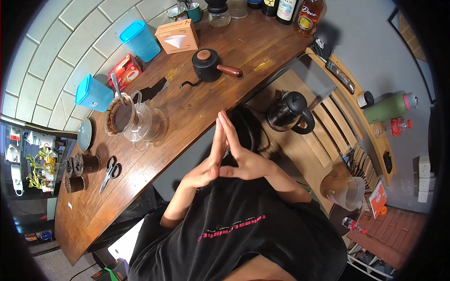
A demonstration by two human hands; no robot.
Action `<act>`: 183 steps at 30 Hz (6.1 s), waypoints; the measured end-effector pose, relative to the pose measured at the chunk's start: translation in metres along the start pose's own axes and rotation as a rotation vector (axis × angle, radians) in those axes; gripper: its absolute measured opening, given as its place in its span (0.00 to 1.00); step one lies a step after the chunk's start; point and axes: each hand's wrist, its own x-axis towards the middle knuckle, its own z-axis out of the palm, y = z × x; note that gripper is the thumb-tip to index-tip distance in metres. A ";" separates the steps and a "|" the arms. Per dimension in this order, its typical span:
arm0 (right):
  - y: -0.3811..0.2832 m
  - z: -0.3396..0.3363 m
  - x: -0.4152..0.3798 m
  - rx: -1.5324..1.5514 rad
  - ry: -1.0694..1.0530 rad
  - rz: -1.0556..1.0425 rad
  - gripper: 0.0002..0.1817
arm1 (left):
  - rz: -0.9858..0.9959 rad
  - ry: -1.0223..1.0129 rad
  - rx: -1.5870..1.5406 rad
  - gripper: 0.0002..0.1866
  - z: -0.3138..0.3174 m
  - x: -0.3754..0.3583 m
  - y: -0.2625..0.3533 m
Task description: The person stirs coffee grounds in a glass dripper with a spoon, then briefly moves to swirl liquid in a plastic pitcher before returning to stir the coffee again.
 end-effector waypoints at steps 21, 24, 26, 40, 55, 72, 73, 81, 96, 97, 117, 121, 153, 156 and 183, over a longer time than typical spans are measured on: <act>0.027 -0.018 -0.012 0.108 0.141 0.084 0.52 | 0.021 0.251 -0.060 0.53 0.040 0.019 -0.023; 0.021 -0.026 -0.011 0.196 0.149 0.161 0.54 | -0.021 0.202 0.127 0.53 0.047 0.023 -0.018; 0.013 -0.026 -0.012 0.253 0.148 0.151 0.53 | -0.029 0.239 0.065 0.53 0.045 0.020 -0.032; 0.003 -0.046 -0.106 0.111 0.517 0.224 0.18 | -0.021 0.348 -0.107 0.11 0.045 0.070 -0.072; -0.108 -0.122 -0.380 -0.744 1.423 0.512 0.12 | -0.219 -0.186 0.125 0.17 0.185 0.125 -0.155; -0.081 -0.140 -0.558 -0.434 1.480 1.607 0.36 | -0.661 -0.754 0.119 0.30 0.347 0.240 -0.210; -0.077 -0.138 -0.556 -0.382 1.524 1.524 0.33 | -0.645 -0.827 0.181 0.34 0.362 0.242 -0.206; -0.074 -0.155 -0.528 -0.746 1.472 1.565 0.24 | -0.534 -0.984 0.324 0.40 0.399 0.226 -0.235; -0.072 -0.143 -0.502 -0.624 1.595 1.677 0.26 | -0.291 -0.886 0.333 0.28 0.389 0.238 -0.244; -0.071 -0.140 -0.503 -0.631 1.596 1.679 0.26 | -0.387 -0.871 0.265 0.27 0.390 0.238 -0.239; -0.106 -0.136 -0.438 -0.955 1.650 1.557 0.21 | -0.193 -0.727 0.476 0.18 0.362 0.242 -0.198; -0.120 -0.142 -0.432 -0.916 1.668 1.553 0.19 | -0.162 -0.710 0.488 0.17 0.368 0.248 -0.188; -0.119 -0.127 -0.493 -1.233 1.560 1.203 0.16 | -0.206 -0.251 0.363 0.24 0.379 0.174 -0.203; -0.125 -0.121 -0.469 -1.008 1.582 0.848 0.11 | -0.283 -0.176 0.367 0.14 0.327 0.143 -0.195; -0.069 -0.003 -0.101 -0.251 0.436 0.239 0.08 | 0.111 1.144 0.385 0.11 0.061 -0.163 -0.060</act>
